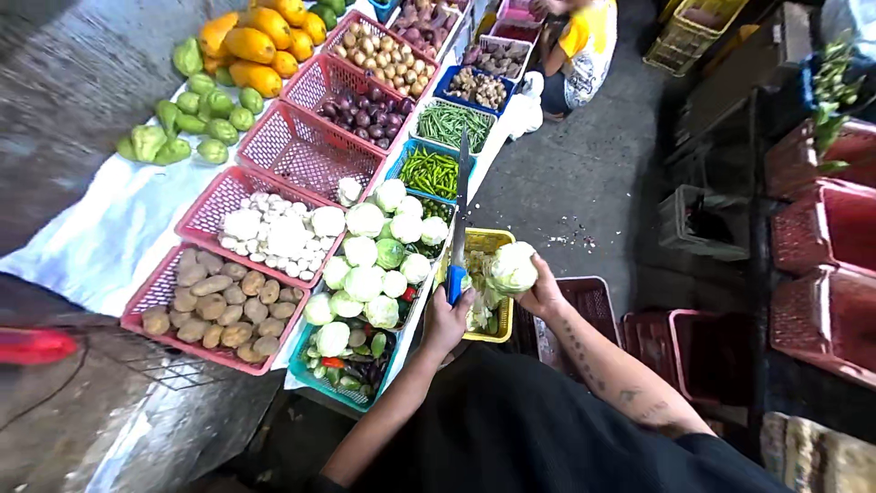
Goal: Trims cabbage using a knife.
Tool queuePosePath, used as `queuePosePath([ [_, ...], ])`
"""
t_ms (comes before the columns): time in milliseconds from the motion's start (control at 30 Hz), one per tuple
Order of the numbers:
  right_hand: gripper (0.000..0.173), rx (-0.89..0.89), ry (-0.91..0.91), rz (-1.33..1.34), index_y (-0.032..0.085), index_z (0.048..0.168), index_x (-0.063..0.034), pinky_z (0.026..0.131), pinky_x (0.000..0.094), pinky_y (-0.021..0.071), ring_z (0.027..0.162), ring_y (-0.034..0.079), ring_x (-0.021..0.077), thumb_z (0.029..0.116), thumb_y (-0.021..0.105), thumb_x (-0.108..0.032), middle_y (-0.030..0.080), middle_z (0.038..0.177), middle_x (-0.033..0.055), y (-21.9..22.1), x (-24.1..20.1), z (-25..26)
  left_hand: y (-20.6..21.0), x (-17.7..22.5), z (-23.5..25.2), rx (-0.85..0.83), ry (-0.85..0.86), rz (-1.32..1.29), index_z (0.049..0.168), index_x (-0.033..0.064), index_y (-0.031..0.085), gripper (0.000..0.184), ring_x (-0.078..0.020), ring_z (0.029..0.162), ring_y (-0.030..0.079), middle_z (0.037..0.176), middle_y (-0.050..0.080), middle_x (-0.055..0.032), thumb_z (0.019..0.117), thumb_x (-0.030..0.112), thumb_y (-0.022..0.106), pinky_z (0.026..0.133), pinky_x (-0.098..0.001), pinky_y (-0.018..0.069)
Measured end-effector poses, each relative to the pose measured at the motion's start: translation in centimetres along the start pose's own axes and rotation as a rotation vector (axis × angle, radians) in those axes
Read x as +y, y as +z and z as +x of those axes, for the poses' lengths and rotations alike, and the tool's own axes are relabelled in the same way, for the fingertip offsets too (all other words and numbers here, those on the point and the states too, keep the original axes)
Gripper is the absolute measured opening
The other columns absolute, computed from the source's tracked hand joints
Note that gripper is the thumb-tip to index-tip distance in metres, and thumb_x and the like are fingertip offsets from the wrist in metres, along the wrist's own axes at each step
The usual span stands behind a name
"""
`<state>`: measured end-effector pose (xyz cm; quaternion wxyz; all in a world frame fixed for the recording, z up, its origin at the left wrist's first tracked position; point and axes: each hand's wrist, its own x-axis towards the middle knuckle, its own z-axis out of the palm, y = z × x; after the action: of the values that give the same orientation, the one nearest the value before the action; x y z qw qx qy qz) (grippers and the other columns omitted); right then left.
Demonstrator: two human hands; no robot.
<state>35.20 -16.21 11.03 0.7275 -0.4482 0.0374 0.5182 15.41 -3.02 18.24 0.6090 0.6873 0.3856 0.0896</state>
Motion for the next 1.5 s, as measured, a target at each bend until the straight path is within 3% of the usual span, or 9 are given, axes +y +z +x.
queuePosePath([
  [200, 0.079, 0.105, 0.222, 0.037, 0.038, 0.153, -0.0208, 0.099, 0.0644, 0.0489, 0.131, 0.054, 0.0385, 0.0954, 0.035, -0.075, 0.053, 0.147, 0.017, 0.9, 1.3, 4.0, -1.2, -0.1, -0.8, 0.055, -0.027, 0.022, 0.117, 0.0014, 0.059, 0.036, -0.0155, 0.05, 0.061, 0.083, 0.069, -0.0066, 0.1013, 0.033, 0.066, 0.05, -0.0333, 0.0586],
  [433, 0.079, 0.202, 0.236, -0.197, 0.045, 0.147, -0.0168, 0.099, 0.0458, 0.0522, 0.122, 0.061, 0.0268, 0.0941, 0.046, -0.075, 0.06, 0.137, 0.012, 2.4, 0.7, 3.8, -1.2, -0.3, -1.3, 0.163, 0.018, 0.019, 0.117, 0.0007, 0.058, 0.033, -0.0162, 0.051, 0.062, 0.082, 0.068, -0.0067, 0.1, 0.027, 0.068, 0.05, -0.0336, 0.0591],
  [567, 0.072, -0.105, 0.032, -0.045, 0.037, 0.151, -0.0143, 0.099, 0.046, 0.0558, 0.12, 0.063, 0.0299, 0.0989, 0.05, -0.063, 0.059, 0.138, 0.0165, 5.1, -1.9, -0.9, -1.6, 2.0, -1.0, 0.215, 0.102, 0.019, 0.121, 0.0022, 0.061, 0.033, -0.0134, 0.064, 0.069, 0.091, 0.072, -0.0053, 0.0981, 0.025, 0.07, 0.056, -0.0307, 0.0609],
  [700, 0.092, -0.5, 0.004, -0.087, 0.048, 0.14, -0.0137, 0.094, 0.0516, 0.0574, 0.116, 0.065, 0.0308, 0.0718, 0.082, -0.066, 0.064, 0.13, 0.014, 6.2, -5.8, -5.6, -1.8, 4.9, -0.9, 0.218, 0.328, -0.124, 0.122, -0.0008, 0.06, 0.032, -0.0171, 0.094, 0.074, 0.111, 0.075, -0.0084, 0.0974, 0.019, 0.066, 0.084, -0.0368, 0.0638],
  [933, 0.106, -0.398, 0.32, 0.042, 0.047, 0.142, -0.0121, 0.071, 0.035, 0.0635, 0.099, 0.073, 0.0316, 0.0756, 0.041, -0.095, 0.067, 0.124, 0.0216, 9.0, -7.0, -8.9, -1.0, 8.3, -1.5, 0.187, 0.344, -0.164, 0.117, 0.0035, 0.064, 0.027, -0.0136, 0.087, 0.07, 0.099, 0.072, -0.0059, 0.0955, 0.02, 0.068, 0.078, -0.0332, 0.0605],
  [1100, 0.103, -0.372, 0.225, -0.326, 0.04, 0.151, -0.0165, 0.092, 0.0507, 0.0565, 0.121, 0.063, 0.0305, 0.0875, 0.002, -0.088, 0.06, 0.139, 0.0151, 8.6, -7.3, -9.5, -1.2, 8.3, -1.3, 0.093, 0.414, -0.124, 0.122, 0.0027, 0.061, 0.065, -0.0159, 0.097, 0.071, 0.114, 0.072, -0.0081, 0.0757, 0.037, 0.09, 0.085, -0.0339, 0.0619],
  [1200, 0.082, -0.176, -0.125, -0.189, 0.037, 0.15, -0.0102, 0.097, 0.0468, 0.0572, 0.119, 0.064, 0.0273, 0.0995, 0.025, -0.074, 0.062, 0.134, 0.0157, 8.5, -5.2, -9.0, 0.1, 7.2, -0.9, 0.088, 0.32, -0.075, 0.105, 0.0034, 0.062, 0.048, -0.0156, 0.076, 0.07, 0.092, 0.07, -0.0063, 0.0794, 0.034, 0.089, 0.07, -0.0352, 0.0636],
  [1333, 0.106, -0.282, -0.254, -0.242, 0.018, 0.16, -0.0213, 0.098, 0.0494, 0.0572, 0.118, 0.064, 0.0318, 0.0785, 0.085, -0.033, 0.058, 0.137, 0.0183, 6.9, -5.0, -8.9, -0.2, 8.2, -0.9, 0.071, 0.117, -0.028, 0.107, 0.0015, 0.065, 0.043, -0.0194, 0.066, 0.072, 0.084, 0.071, -0.0085, 0.0876, 0.036, 0.082, 0.062, -0.0386, 0.066],
  [1500, 0.1, -0.169, -0.287, -0.453, 0.031, 0.155, -0.0174, 0.091, 0.0474, 0.0618, 0.11, 0.069, 0.0311, 0.0724, 0.087, -0.01, 0.062, 0.131, 0.0182, 7.1, -6.2, -9.4, -2.0, 9.5, 0.2, -0.023, -0.043, -0.271, 0.106, -0.0027, 0.062, 0.036, -0.0264, 0.072, 0.073, 0.091, 0.072, -0.0154, 0.0887, 0.022, 0.083, 0.064, -0.0403, 0.0651],
])
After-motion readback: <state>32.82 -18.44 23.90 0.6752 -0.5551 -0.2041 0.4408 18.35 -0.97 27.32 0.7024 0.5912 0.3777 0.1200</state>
